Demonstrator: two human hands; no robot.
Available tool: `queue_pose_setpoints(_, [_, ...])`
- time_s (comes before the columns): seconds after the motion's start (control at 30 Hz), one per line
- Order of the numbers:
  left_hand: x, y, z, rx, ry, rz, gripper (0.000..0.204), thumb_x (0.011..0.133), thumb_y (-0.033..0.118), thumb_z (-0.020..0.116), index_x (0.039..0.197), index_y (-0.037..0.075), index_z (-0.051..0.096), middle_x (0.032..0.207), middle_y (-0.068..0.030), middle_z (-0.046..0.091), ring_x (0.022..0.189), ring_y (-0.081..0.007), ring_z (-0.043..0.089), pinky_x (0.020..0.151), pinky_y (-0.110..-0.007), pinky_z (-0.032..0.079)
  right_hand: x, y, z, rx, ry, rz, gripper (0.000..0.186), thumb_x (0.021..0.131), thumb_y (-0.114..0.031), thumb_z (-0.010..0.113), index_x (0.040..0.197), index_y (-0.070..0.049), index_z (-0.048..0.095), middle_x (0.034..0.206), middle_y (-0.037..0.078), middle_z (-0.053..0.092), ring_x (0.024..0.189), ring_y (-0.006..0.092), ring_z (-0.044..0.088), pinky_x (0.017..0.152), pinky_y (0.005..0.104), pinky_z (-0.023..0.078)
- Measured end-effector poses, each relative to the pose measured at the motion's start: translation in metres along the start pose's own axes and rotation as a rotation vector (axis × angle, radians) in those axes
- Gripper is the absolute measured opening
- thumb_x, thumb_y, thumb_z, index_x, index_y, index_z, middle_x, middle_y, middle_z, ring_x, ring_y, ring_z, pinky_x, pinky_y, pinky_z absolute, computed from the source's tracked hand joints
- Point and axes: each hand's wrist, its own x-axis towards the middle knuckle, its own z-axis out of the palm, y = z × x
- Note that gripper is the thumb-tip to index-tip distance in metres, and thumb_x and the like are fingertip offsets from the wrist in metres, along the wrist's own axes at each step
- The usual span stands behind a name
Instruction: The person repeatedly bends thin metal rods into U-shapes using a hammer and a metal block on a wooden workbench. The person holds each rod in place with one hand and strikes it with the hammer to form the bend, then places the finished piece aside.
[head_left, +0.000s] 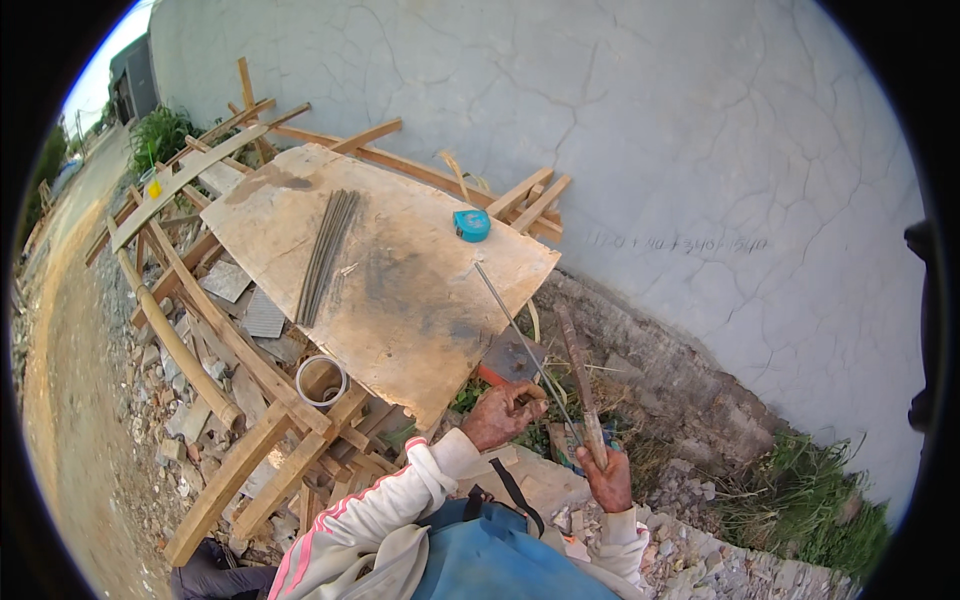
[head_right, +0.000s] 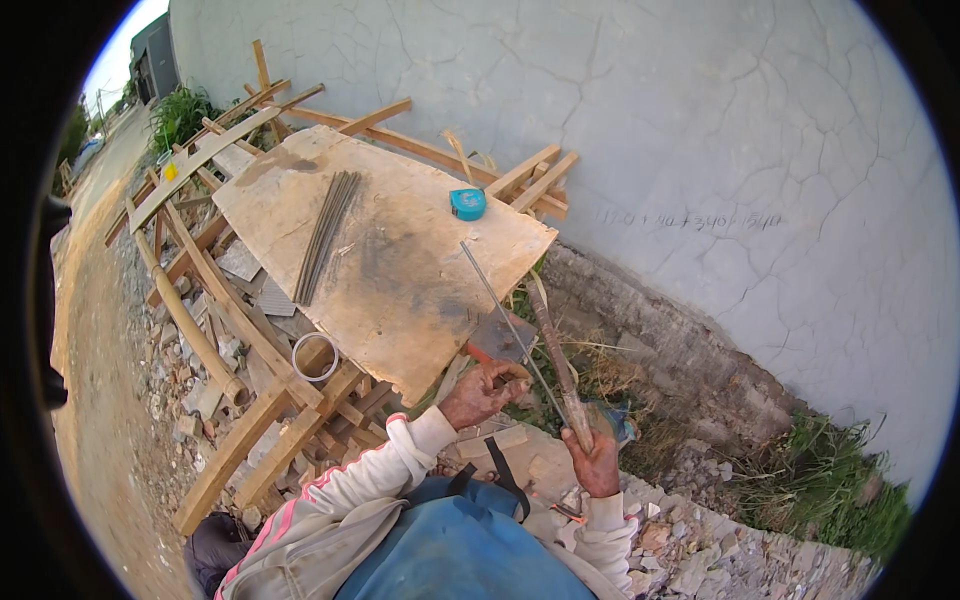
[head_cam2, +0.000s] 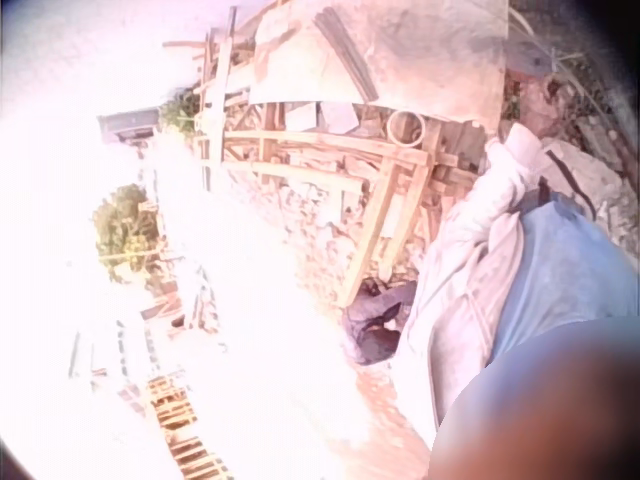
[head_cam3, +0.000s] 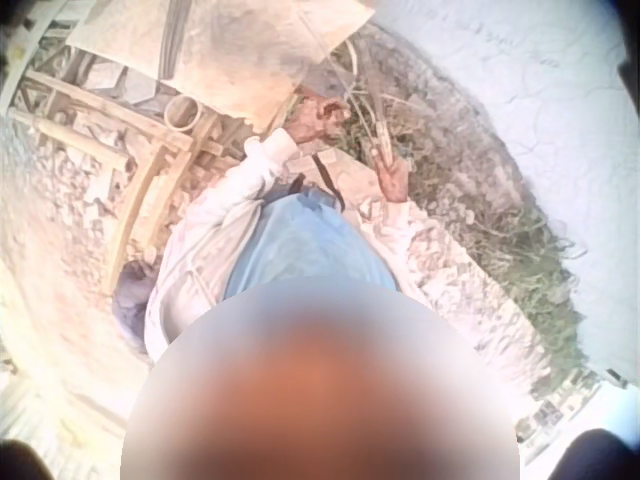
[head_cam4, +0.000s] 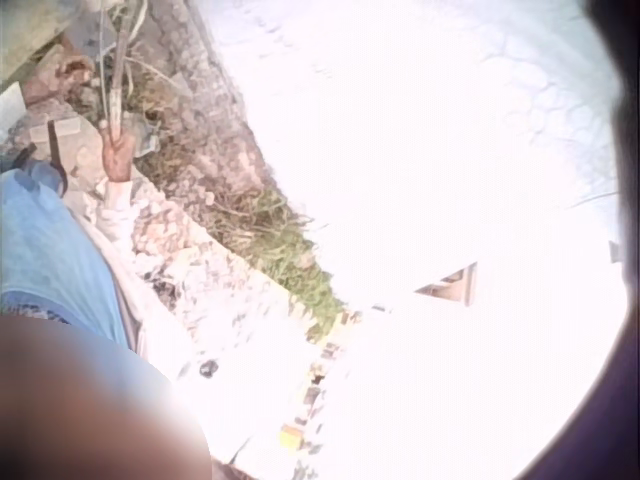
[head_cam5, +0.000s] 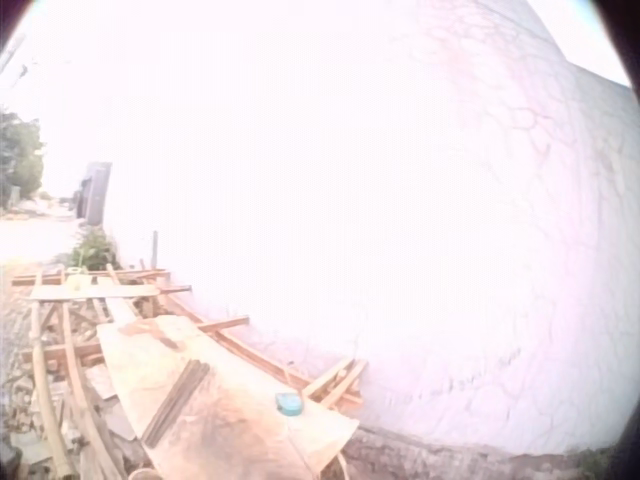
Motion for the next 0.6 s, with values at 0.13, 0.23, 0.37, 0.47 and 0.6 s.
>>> queue_pose_setpoints(0.13, [0.004,-0.001,-0.032,-0.098,0.291,0.121,0.03,0.097,0.029,0.067,0.107,0.001,0.069,0.087,-0.0064,0.068,0.078,-0.0115,0.06,0.072,-0.03,0.05,0.015,0.011,-0.019,-0.151,-0.061,-0.028,0.035,0.093,-0.033,0.072,0.095,0.003,0.07,0.064,0.004,0.054,0.062,0.0126,0.05,0.059,0.0351,0.043])
queue_pose_setpoints(0.23, [0.003,-0.003,-0.053,-0.06,0.455,0.117,0.03,0.097,0.027,0.065,0.106,-0.001,0.069,0.086,-0.0075,0.068,0.078,-0.0123,0.06,0.072,-0.031,0.05,0.031,0.018,-0.028,-0.124,-0.118,-0.085,0.036,0.093,-0.034,0.072,0.096,0.002,0.071,0.063,0.006,0.056,0.061,0.0149,0.053,0.061,0.0371,0.046])
queue_pose_setpoints(0.37, [0.004,-0.005,-0.065,0.289,0.612,0.121,0.025,0.092,0.019,0.064,0.105,-0.002,0.069,0.096,-0.0154,0.068,0.085,-0.0266,0.067,0.076,-0.038,0.053,0.05,0.021,-0.044,-0.046,-0.256,0.049,0.035,0.093,-0.035,0.072,0.094,0.0,0.072,0.063,0.003,0.057,0.058,0.0126,0.052,0.058,0.0357,0.044])
queue_pose_setpoints(0.47, [0.011,-0.008,-0.068,0.587,0.671,0.181,0.027,0.089,0.014,0.064,0.112,0.0,0.068,0.105,-0.018,0.066,0.094,-0.0339,0.065,0.082,-0.042,0.053,0.055,0.02,-0.048,-0.045,-0.266,0.058,0.035,0.094,-0.035,0.072,0.092,0.0,0.072,0.062,0.001,0.056,0.058,0.0106,0.05,0.056,0.0342,0.043])
queue_pose_setpoints(0.6, [0.024,-0.017,-0.071,0.792,0.698,0.259,0.03,0.085,0.012,0.064,0.112,0.002,0.068,0.113,-0.0178,0.064,0.108,-0.0377,0.06,0.095,-0.045,0.049,0.056,0.025,-0.05,-0.138,-0.27,0.022,0.038,0.093,-0.036,0.072,0.089,0.002,0.07,0.061,0.001,0.052,0.058,0.0101,0.048,0.055,0.0352,0.042])
